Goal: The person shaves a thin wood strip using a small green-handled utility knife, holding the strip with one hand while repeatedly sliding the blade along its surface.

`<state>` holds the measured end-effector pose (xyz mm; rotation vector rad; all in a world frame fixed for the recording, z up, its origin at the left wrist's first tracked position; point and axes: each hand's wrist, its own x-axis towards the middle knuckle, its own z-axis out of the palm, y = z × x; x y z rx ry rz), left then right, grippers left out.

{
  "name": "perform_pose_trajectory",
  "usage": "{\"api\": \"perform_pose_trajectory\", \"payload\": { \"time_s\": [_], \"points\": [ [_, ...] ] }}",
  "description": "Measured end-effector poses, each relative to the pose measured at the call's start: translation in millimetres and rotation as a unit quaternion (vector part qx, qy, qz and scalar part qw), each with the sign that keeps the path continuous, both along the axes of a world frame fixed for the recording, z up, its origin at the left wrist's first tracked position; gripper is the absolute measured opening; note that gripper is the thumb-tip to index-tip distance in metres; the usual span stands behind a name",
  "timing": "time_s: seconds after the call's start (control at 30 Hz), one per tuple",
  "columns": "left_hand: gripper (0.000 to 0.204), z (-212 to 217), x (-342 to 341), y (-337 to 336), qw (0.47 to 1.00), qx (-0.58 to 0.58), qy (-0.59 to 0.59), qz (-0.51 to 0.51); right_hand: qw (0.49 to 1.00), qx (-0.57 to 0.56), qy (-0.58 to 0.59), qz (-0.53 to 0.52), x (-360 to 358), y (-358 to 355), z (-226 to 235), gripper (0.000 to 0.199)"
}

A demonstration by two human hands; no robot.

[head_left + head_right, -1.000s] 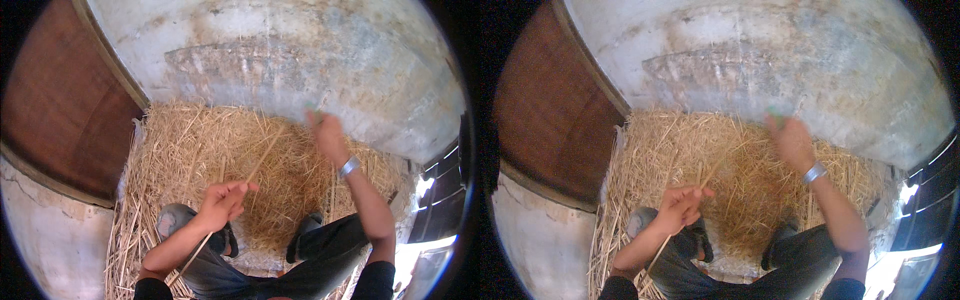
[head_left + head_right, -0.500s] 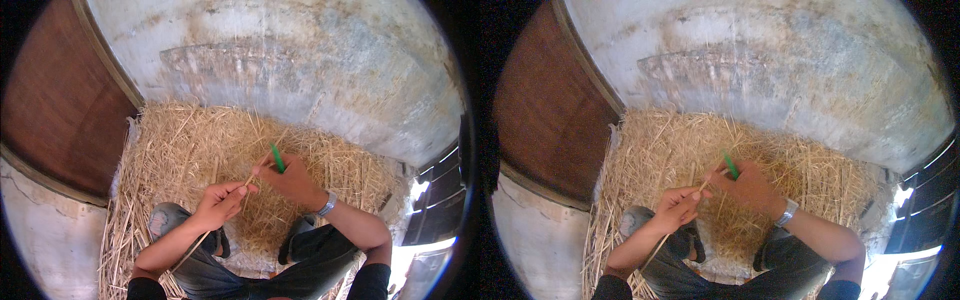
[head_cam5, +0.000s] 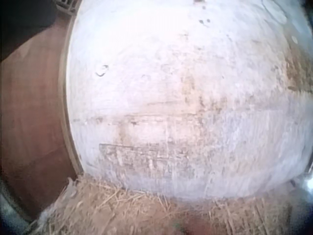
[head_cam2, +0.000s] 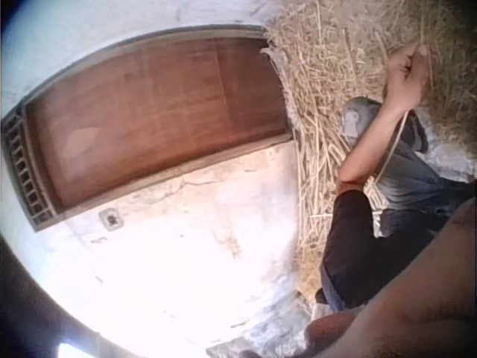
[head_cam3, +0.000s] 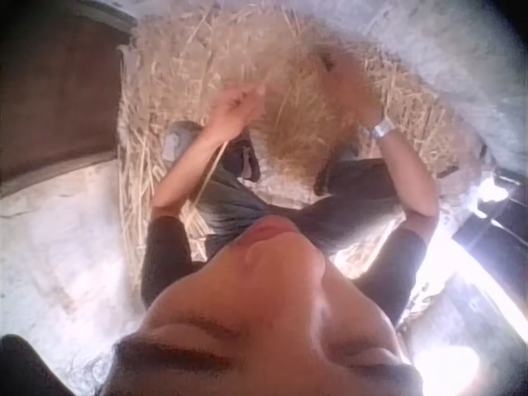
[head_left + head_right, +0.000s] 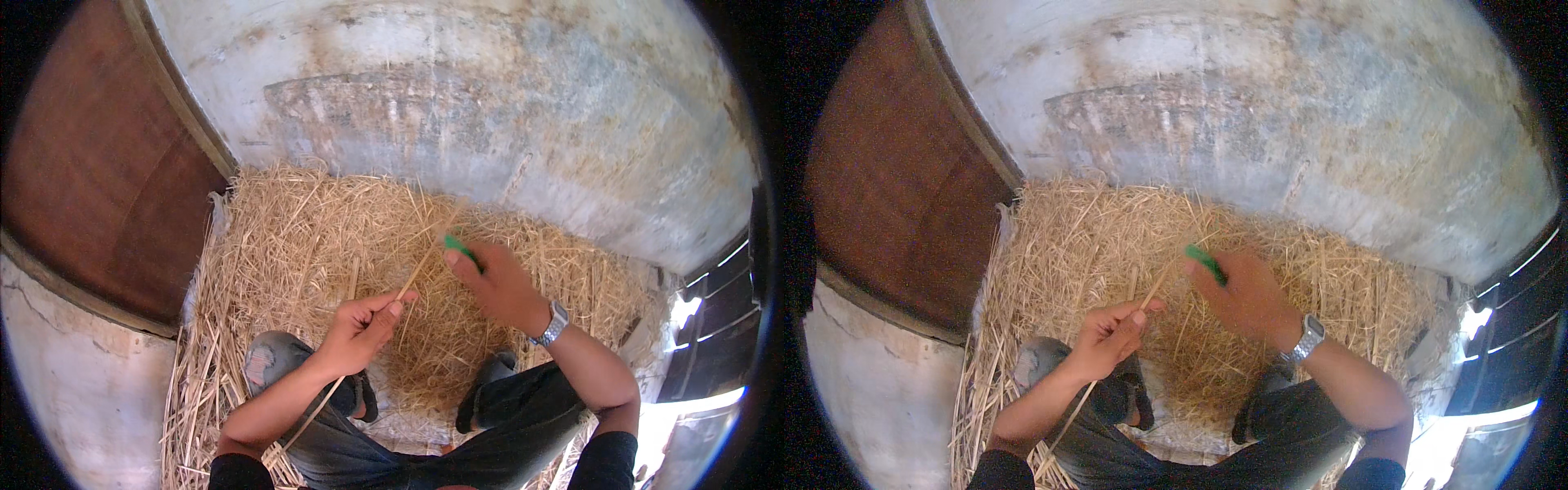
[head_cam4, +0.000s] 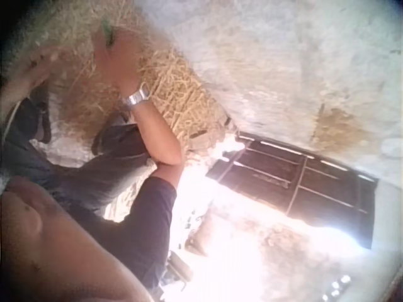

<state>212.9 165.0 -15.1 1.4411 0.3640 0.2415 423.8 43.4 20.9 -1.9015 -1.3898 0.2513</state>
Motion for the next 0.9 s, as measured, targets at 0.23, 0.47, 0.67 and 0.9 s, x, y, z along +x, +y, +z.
{"api": "perform_pose_trajectory", "payload": {
  "time_s": [0.23,0.47,0.67,0.9],
  "points": [
    [0.03,-5,-3,-2,0.996,0.071,0.018,0.049,0.986,-0.129,-0.104,0.005,-27,-4,-3,0.045],
    [0.028,-3,-8,-3,0.993,0.103,0.048,0.025,0.981,-0.073,-0.113,-0.142,44,4,-22,0.059],
    [0.027,0,-8,-2,0.998,0.059,0.014,0.022,0.97,-0.071,-0.019,-0.233,83,-16,2,0.058],
    [0.029,-10,-3,1,0.991,0.124,-0.002,0.056,0.981,-0.175,-0.071,-0.037,-8,-7,11,0.054]
  ]
}}
